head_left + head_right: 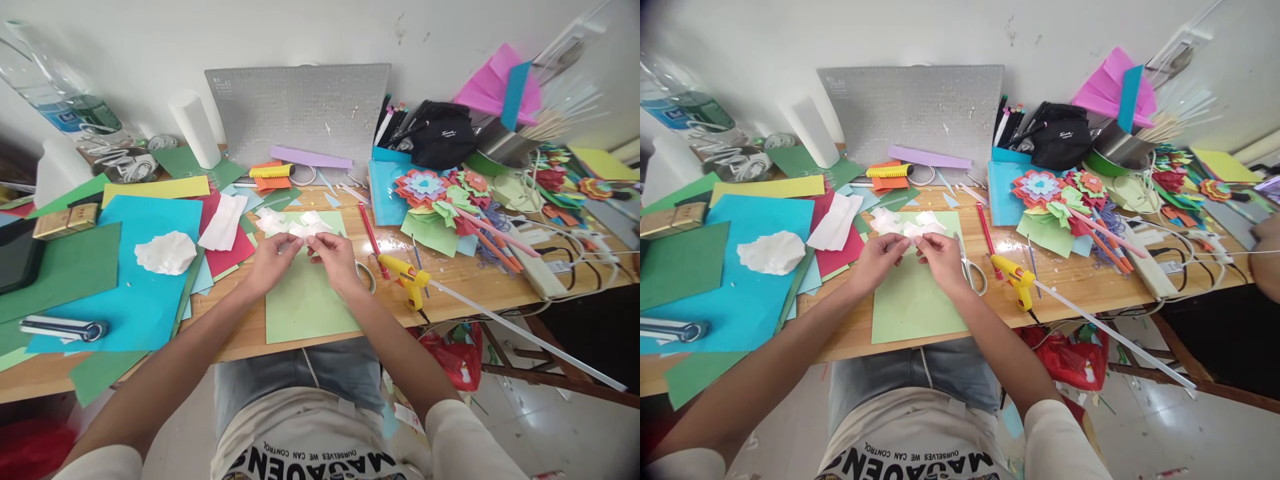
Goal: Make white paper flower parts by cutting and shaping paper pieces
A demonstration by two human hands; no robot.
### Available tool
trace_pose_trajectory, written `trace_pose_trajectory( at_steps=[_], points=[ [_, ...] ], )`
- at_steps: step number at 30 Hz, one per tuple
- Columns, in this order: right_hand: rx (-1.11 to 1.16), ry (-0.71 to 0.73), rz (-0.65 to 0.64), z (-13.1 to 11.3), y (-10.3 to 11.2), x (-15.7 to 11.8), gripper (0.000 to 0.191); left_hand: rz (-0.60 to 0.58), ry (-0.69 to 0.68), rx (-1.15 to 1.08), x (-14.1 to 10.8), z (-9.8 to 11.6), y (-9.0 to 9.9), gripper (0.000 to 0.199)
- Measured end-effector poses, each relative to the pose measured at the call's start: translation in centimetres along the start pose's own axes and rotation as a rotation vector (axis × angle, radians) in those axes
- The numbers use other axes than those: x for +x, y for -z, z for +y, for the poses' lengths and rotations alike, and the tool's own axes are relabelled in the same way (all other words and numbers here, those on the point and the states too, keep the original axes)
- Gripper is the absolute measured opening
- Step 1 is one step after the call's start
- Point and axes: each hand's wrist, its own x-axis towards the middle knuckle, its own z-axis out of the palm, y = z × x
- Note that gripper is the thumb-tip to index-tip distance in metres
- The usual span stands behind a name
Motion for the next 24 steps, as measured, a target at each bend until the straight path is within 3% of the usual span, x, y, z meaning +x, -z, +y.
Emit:
trace_pose_trajectory(
  at_steps=[7,16,24],
  points=[
    [-0.005,0.000,-0.029,-0.09,0.01,-0.10,0.035,0.052,0.005,-0.119,-0.04,0.50,-0.06,0.045],
    [-0.006,0.052,-0.057,-0.07,0.05,-0.08,0.038,-0.030,0.100,-0.344,0.02,0.89,0.08,0.040],
    [0.016,0.013,-0.026,-0.24,-0.09,-0.05,0.037,0.092,0.053,-0.290,0.44,0.32,0.42,0.036]
  ],
)
